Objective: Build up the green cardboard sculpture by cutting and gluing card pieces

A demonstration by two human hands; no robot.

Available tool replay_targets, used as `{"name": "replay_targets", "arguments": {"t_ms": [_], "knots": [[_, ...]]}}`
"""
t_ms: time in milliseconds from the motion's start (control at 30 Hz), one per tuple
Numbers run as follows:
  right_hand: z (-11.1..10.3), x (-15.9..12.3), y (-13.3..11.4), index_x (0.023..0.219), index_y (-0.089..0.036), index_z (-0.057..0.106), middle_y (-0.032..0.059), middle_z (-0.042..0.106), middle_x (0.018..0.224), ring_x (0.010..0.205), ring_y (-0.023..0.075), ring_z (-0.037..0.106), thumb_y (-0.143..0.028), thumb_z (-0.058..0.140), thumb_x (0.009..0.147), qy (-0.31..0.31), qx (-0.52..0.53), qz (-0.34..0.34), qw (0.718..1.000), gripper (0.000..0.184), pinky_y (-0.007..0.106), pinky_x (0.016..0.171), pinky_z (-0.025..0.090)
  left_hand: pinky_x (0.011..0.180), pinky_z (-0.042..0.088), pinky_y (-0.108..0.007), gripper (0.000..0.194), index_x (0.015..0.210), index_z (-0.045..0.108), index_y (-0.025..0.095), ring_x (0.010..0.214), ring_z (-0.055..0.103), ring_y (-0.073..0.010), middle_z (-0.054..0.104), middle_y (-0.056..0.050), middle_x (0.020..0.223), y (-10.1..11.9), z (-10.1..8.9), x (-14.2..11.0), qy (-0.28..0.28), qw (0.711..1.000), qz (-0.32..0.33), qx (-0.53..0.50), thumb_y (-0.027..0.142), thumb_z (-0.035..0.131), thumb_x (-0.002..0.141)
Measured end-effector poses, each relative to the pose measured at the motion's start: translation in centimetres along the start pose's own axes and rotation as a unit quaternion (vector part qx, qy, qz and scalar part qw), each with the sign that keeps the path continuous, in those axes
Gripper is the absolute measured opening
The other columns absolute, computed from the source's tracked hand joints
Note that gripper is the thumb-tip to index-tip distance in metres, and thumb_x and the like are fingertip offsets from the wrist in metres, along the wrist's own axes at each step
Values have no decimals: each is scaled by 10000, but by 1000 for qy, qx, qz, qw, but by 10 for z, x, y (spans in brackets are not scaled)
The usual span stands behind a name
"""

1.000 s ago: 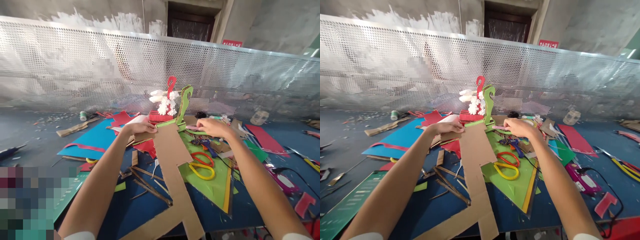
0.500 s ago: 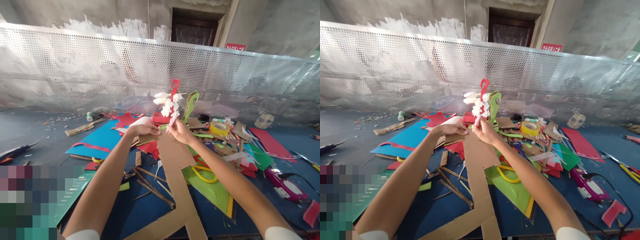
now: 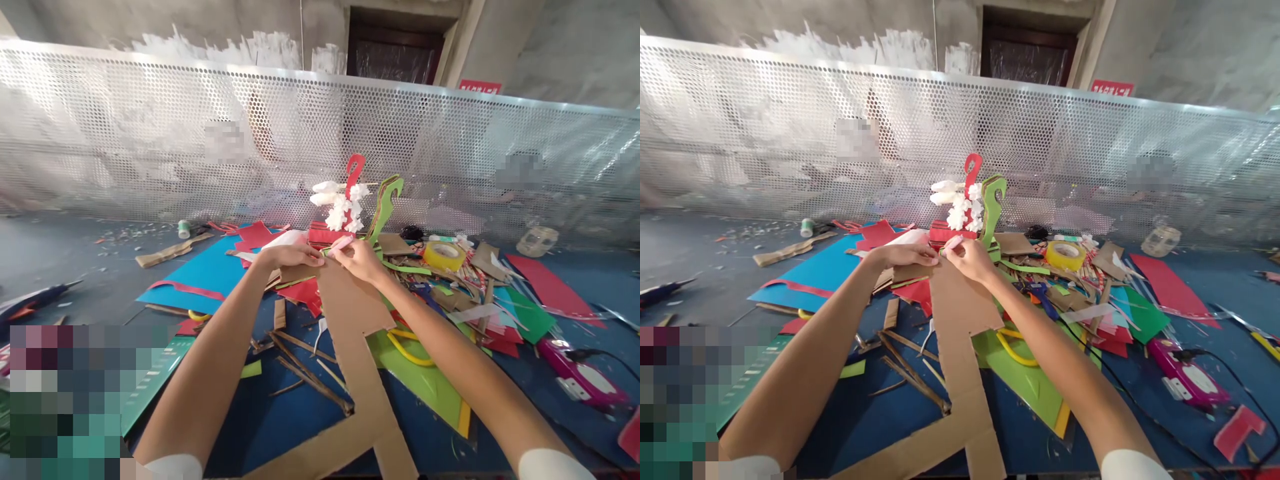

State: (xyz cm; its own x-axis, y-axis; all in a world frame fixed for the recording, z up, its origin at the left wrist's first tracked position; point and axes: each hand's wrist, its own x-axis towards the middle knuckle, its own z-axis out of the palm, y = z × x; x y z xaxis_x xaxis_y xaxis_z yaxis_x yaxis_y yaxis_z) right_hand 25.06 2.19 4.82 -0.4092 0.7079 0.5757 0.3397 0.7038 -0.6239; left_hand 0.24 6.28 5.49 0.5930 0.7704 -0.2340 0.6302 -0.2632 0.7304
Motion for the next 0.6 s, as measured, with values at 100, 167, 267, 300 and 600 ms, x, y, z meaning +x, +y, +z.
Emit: {"name": "replay_targets", "arguments": {"t_ms": [100,167,267,300,600], "knots": [[-1,0,-2,896,-193,754,32,798,904,741,161,735,-207,641,953,-2,-8,-8,1000,128,278,762,567,998,432,-304,567,1175,793,271,1213,622,-288,766,-20,1240,-1,0,0,-3,1000,-3,-8,698,740,805],[-1,-1,-3,886,-191,752,32,798,900,758,164,738,-186,635,947,0,-9,-10,1000,132,277,770,565,994,435,-306,555,1160,795,267,1206,625,-287,771,-21,1223,0,0,0,-6,1000,2,-5,691,735,807],[-1,-2,-2,901,-189,751,41,801,913,767,171,740,-197,635,957,7,-13,-9,1000,130,282,774,563,1003,437,-312,549,1136,794,239,1202,621,-291,770,-39,1222,1,1,0,-12,1000,15,-1,679,733,813],[-1,-2,-1,908,-188,751,43,802,917,756,169,739,-206,635,964,7,-15,-9,1000,130,284,772,562,1002,439,-315,551,1130,793,232,1197,622,-292,769,-44,1224,2,1,0,-13,1000,17,-2,679,732,814],[-2,-2,-2,903,-187,751,34,798,909,730,152,721,-196,627,962,-1,-16,-11,1000,138,270,753,544,959,435,-310,562,1114,791,235,1129,622,-275,761,-45,1167,1,0,0,-12,1000,25,4,713,695,833]]}}
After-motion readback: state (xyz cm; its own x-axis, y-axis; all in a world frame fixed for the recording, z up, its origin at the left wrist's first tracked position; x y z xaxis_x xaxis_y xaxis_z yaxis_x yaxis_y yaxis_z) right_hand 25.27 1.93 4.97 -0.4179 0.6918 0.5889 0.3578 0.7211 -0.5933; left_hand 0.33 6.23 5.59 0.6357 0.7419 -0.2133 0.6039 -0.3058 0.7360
